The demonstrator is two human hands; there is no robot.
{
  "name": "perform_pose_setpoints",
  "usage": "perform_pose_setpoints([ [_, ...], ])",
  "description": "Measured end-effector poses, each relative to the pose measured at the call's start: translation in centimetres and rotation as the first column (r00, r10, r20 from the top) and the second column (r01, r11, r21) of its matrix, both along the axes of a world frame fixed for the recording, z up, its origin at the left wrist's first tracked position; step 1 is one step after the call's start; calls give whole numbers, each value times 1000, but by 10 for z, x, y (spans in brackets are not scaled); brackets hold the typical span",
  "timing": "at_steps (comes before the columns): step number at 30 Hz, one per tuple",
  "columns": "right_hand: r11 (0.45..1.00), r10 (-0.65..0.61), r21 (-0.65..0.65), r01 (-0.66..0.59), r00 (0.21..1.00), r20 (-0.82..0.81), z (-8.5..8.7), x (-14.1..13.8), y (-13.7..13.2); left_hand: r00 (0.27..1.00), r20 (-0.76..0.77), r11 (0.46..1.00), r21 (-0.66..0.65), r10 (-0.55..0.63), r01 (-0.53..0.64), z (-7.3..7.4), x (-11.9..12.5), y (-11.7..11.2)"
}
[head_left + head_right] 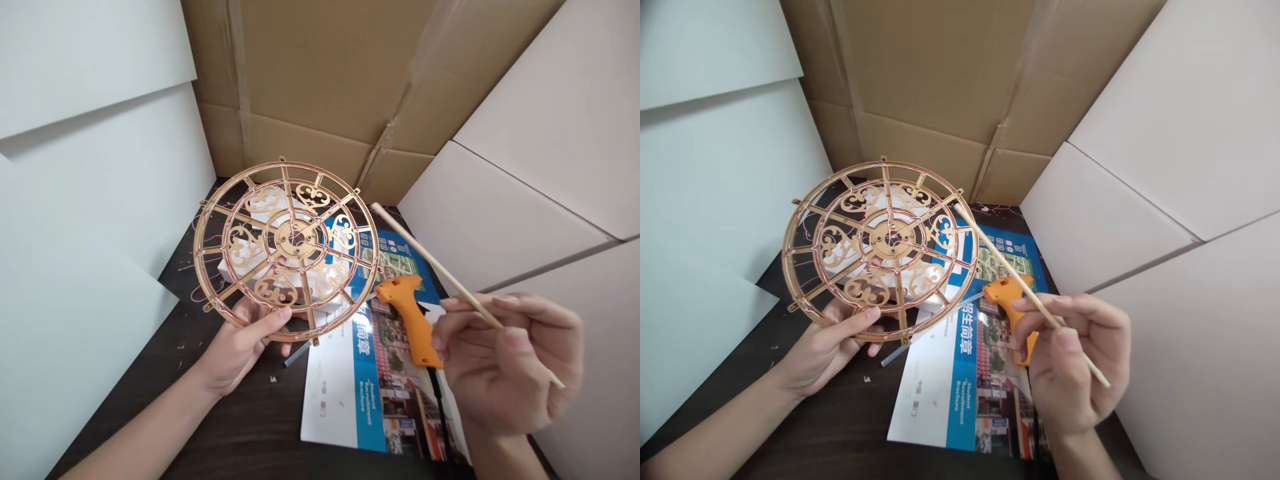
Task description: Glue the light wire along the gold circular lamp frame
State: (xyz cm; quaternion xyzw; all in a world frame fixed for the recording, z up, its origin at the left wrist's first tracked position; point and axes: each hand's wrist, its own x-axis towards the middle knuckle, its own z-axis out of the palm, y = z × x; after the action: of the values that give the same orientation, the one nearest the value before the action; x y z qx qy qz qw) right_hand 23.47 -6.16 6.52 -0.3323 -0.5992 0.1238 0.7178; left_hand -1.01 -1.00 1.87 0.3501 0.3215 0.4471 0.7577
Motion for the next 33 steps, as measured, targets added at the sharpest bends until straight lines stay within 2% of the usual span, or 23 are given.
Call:
perform_pose_setpoints([
  [5, 999, -11, 37, 13, 999, -46, 2, 6, 0, 999, 29, 999, 33, -14, 13, -1, 0, 1],
  [9, 998, 7, -58, 0, 993, 118, -6, 9, -4, 999, 50, 1000, 27, 3, -4, -1, 0, 2],
  [12, 990, -40, -125, 65, 981, 189, -11, 11, -6, 999, 51, 1000, 23, 18, -19, -2, 0, 2],
  [15, 970, -117, -196, 146, 981, 154, -13, 12, -7, 999, 48, 999, 31, 16, -18, -2, -1, 2],
  [18, 965, -191, -159, 209, 974, 121, -13, 12, -6, 999, 45, 999, 37, 14, -15, -3, 0, 1],
  [23, 966, -148, -195, 169, 982, 119, -12, 10, -3, 999, 38, 998, 66, 9, -11, -4, 1, 2],
  [26, 969, -104, -220, 110, 994, 38, -10, 10, -1, 1000, 29, 996, 84, -1, -1, -5, 1, 2],
  [29, 946, -82, -323, 37, 989, -125, -6, 12, 4, 1000, 15, 995, 96, -22, 20, -8, 0, 1],
  [33, 909, -133, -418, 8, 953, -271, -4, 16, 11, 998, -20, 991, 119, -66, 67, -11, -2, 0],
])
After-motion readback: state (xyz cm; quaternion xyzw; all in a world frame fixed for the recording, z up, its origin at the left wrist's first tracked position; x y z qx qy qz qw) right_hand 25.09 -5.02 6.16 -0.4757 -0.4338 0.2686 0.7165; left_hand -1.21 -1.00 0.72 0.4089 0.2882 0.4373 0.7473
